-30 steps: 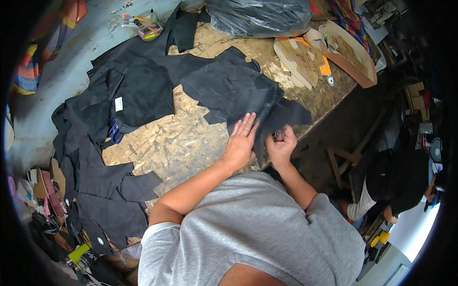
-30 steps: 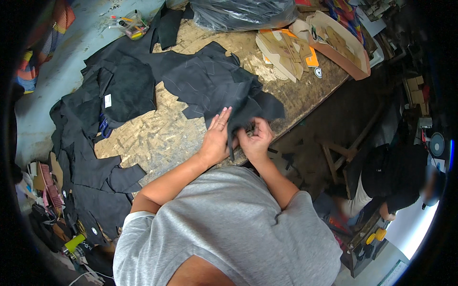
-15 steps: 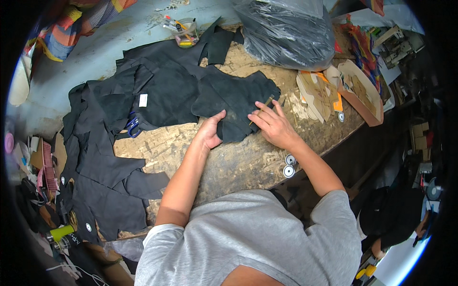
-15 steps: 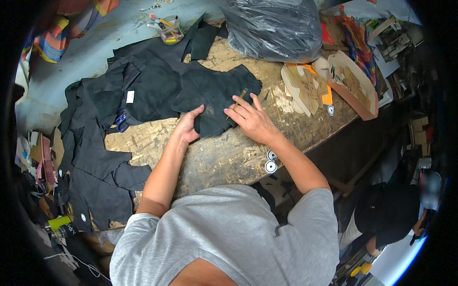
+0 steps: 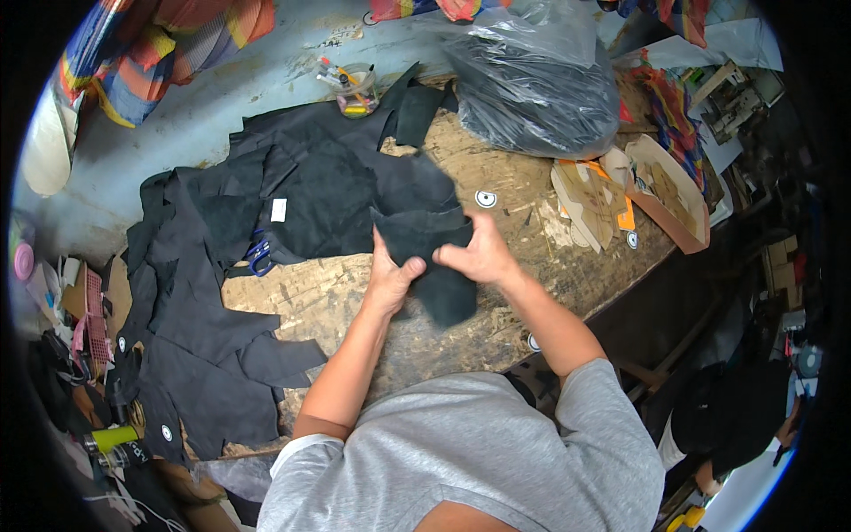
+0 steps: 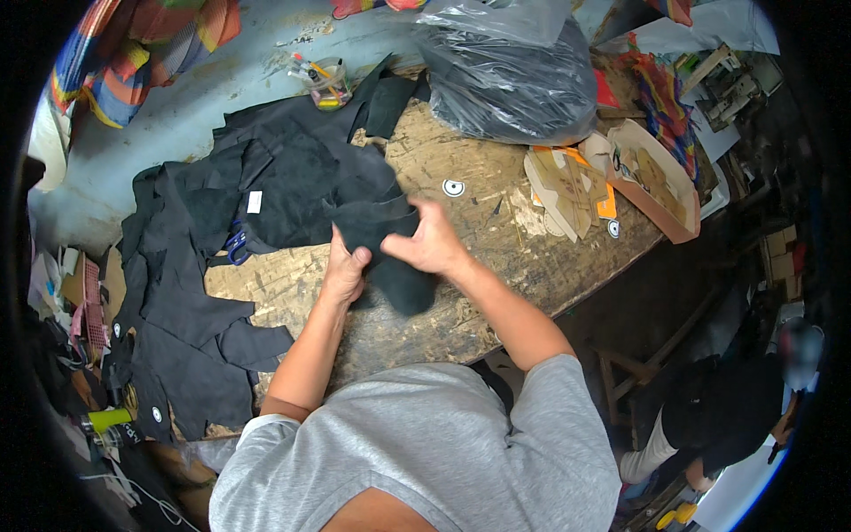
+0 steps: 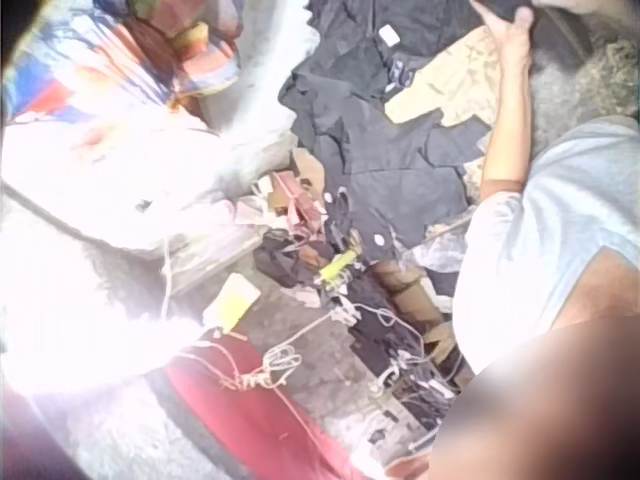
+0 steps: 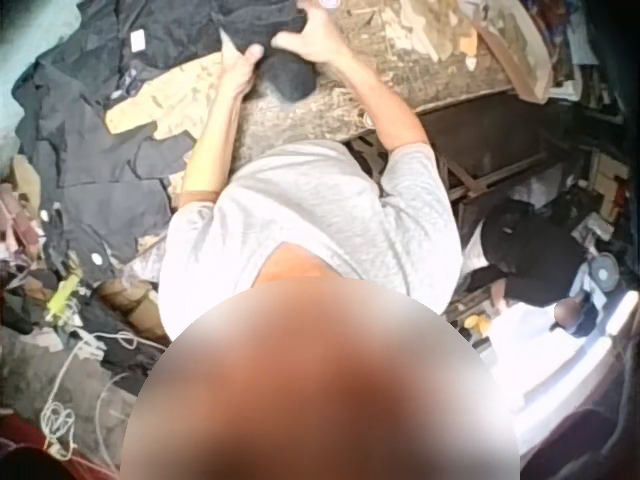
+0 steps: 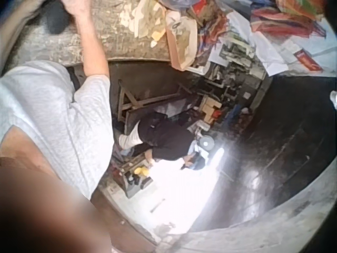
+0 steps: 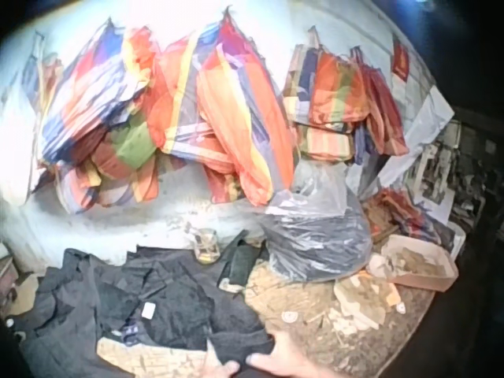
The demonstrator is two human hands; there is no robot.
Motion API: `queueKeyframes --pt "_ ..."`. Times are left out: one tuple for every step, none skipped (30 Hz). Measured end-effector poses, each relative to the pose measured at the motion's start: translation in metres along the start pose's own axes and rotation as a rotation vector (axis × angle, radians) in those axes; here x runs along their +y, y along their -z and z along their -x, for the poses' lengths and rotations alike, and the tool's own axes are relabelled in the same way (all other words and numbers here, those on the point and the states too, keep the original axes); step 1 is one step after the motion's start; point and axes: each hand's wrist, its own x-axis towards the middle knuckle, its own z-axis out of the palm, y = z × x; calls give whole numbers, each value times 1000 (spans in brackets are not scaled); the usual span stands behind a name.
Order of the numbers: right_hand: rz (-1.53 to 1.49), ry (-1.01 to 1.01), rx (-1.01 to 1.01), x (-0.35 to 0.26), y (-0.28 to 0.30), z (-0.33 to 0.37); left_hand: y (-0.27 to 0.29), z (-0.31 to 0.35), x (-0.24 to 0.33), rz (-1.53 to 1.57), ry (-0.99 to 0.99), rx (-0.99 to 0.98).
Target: The person places a cardboard pattern on black fabric pieces and uses a pencil to trace the outline. They repeat this process on multiple fabric pieces, then fold and stack the marked pieces.
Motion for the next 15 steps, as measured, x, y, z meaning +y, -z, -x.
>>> queueKeyframes --pt "-159 -55 -19 -1 -8 2 3 1 2 38 113 -34" --pt "-70 25 35 -4 -8 3 3 -2 2 41 130 -60" --pt "30 93 78 -5 -10 4 2 -1 3 59 160 -67" --pt "128 115 172 -6 -13 7 1 -2 4 61 157 -60" --pt "227 142 270 -6 -16 9 -2 -2 5 68 163 -53" --pt "320 178 381 -5 -17 12 -5 -2 6 78 180 -41" --pt "195 149 425 -5 -16 13 -9 -4 7 72 147 -39" --pt "60 130 479 -4 -13 14 -12 -5 8 66 127 -31" --pt "-68 65 528 -2 -11 14 -14 -6 9 60 108 -21" --pt "-136 210 619 0 -3 8 -15 -9 10 73 66 -13" --pt "-349 -66 653 0 16 11 -16 -10 11 17 80 39" --pt "-412 -35 687 2 35 6 -15 -11 11 -18 85 79" --pt "-393 -147 757 4 57 1 -14 -12 11 -31 78 101" --pt "-300 -303 736 6 80 -2 -12 -11 10 -76 131 170" --pt "-326 -416 667 10 99 -8 -10 -9 10 -98 169 220"
